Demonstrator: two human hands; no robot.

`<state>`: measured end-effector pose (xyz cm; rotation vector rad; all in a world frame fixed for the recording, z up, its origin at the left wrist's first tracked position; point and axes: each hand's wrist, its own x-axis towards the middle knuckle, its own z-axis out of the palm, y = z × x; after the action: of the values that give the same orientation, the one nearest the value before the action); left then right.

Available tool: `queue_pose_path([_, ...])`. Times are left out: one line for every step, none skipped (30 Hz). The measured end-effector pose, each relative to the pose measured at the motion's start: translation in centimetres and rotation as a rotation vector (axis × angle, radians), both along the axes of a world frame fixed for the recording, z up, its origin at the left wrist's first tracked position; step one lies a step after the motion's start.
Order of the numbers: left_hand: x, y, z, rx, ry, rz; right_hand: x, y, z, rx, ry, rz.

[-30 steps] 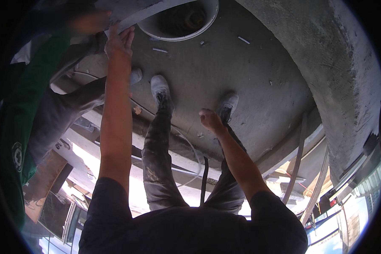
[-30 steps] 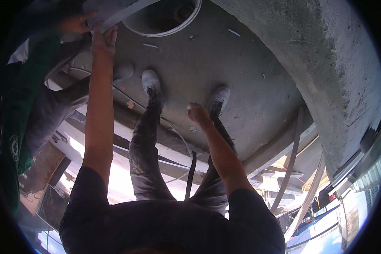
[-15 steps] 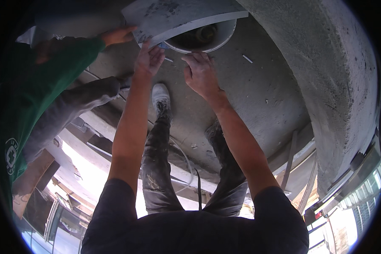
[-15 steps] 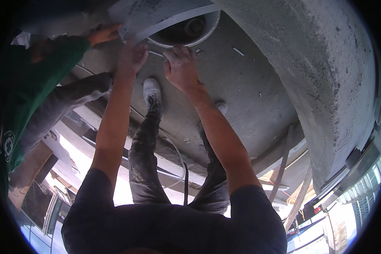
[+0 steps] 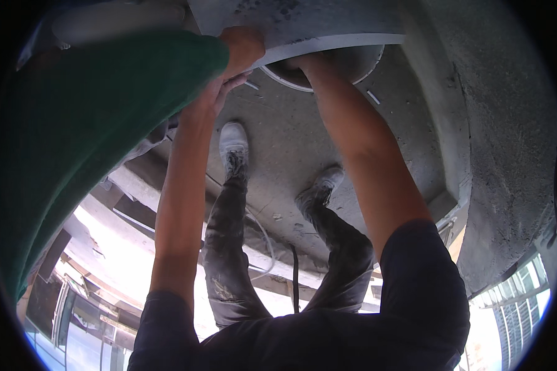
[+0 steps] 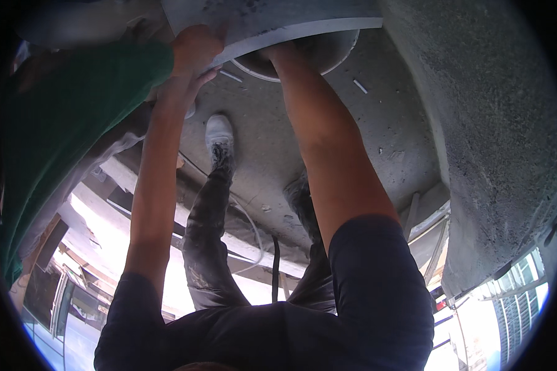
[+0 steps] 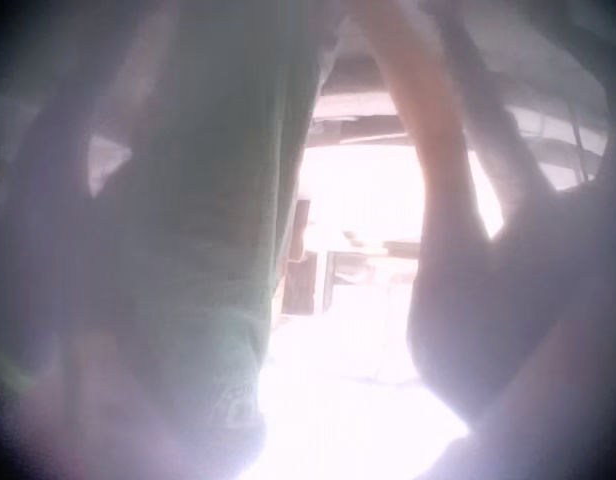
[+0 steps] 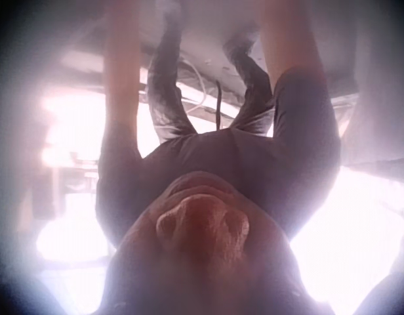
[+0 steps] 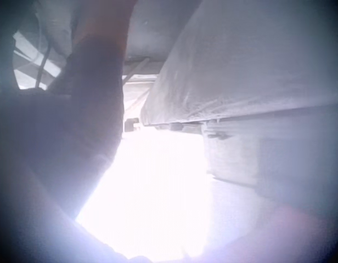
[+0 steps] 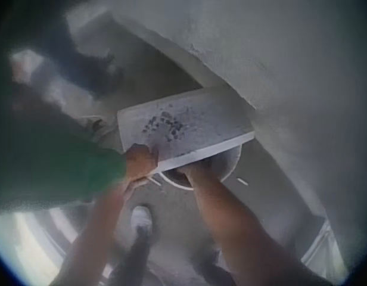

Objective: The person lifts and positions large stone slabs onto a curved architectural element, using a rubber mallet to tap them into place. A coworker assists by holding and aligning the slabs while the person secures them.

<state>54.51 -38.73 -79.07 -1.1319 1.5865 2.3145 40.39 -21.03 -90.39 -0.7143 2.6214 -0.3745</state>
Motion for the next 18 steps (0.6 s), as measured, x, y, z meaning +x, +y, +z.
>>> queue_pose_path([-0.4, 0.6, -1.0, -0.008, 0.013, -0.091, -0.3, 0.4, -0.7, 0.026, 0.025, -0.035])
queue_pose_path([-0.8, 1.0, -2.0, 0.021, 0.021, -0.135, -0.6, 0.9, -1.4, 0.053, 0.049, -0.069])
queue_pose_path([-0.4, 0.7, -1.8, 0.027, 0.018, -0.142, -0.4, 0.1, -1.5, 0.054, 0.059, -0.061])
queue_pose_path([0.0, 0.3, -1.4, 0.070, 0.008, -0.103, -0.3, -0.3, -1.5, 0.052, 0.067, -0.053])
queue_pose_path([0.1, 0.2, -0.5, 0.115, 0.000, -0.068, -0.4, -0.2, -1.5, 0.047, 0.073, -0.050])
queue_pose_path([-0.1, 0.4, 0.3, 0.081, 0.023, -0.042, -0.5, 0.2, -1.4, 0.042, 0.078, -0.049])
queue_pose_path([-0.6, 0.9, 1.5, 0.049, 0.046, -0.018, -0.5, 0.8, -1.2, 0.029, 0.086, -0.054])
queue_pose_path([-1.0, 1.2, 2.3, 0.017, 0.070, 0.006, -0.6, 1.6, -1.0, 0.028, 0.097, -0.048])
queue_pose_path([-1.3, 1.0, 2.9, 0.038, 0.014, -0.024, -0.8, 2.3, -0.6, 0.011, 0.114, -0.048])
queue_pose_path([-1.7, 0.6, 3.5, 0.060, -0.041, -0.055, -0.8, 3.2, -0.1, -0.007, 0.142, -0.046])
queue_pose_path([-2.1, 0.3, 4.1, 0.080, -0.093, -0.090, -0.8, 4.1, 0.4, -0.037, 0.196, -0.048])
queue_pose_path([-2.4, 0.3, 4.4, 0.089, -0.101, -0.086, -0.6, 5.1, 1.0, -0.084, 0.277, -0.048])
queue_pose_path([-2.6, 0.4, 4.6, 0.098, -0.108, -0.085, -0.2, 6.2, 1.6, -0.108, 0.326, -0.040])
queue_pose_path([-2.7, 0.4, 5.1, 0.104, -0.115, -0.079, 0.6, 7.0, 3.2, -0.090, 0.278, -0.016])
queue_pose_path([-2.7, 0.4, 5.9, 0.109, -0.127, -0.074, 1.8, 7.3, 6.8, 0.007, 0.085, 0.031])
queue_pose_path([-2.8, 0.3, 6.8, 0.107, -0.134, -0.055, 2.9, 7.1, 10.4, 0.104, -0.110, 0.088])
queue_pose_path([-2.9, 0.6, 7.9, 0.114, -0.141, -0.056, 4.6, 8.0, 12.3, 0.063, -0.062, 0.080])
queue_pose_path([-2.9, 0.7, 8.6, 0.116, -0.136, -0.043, 6.1, 8.9, 13.7, 0.019, -0.013, 0.074])
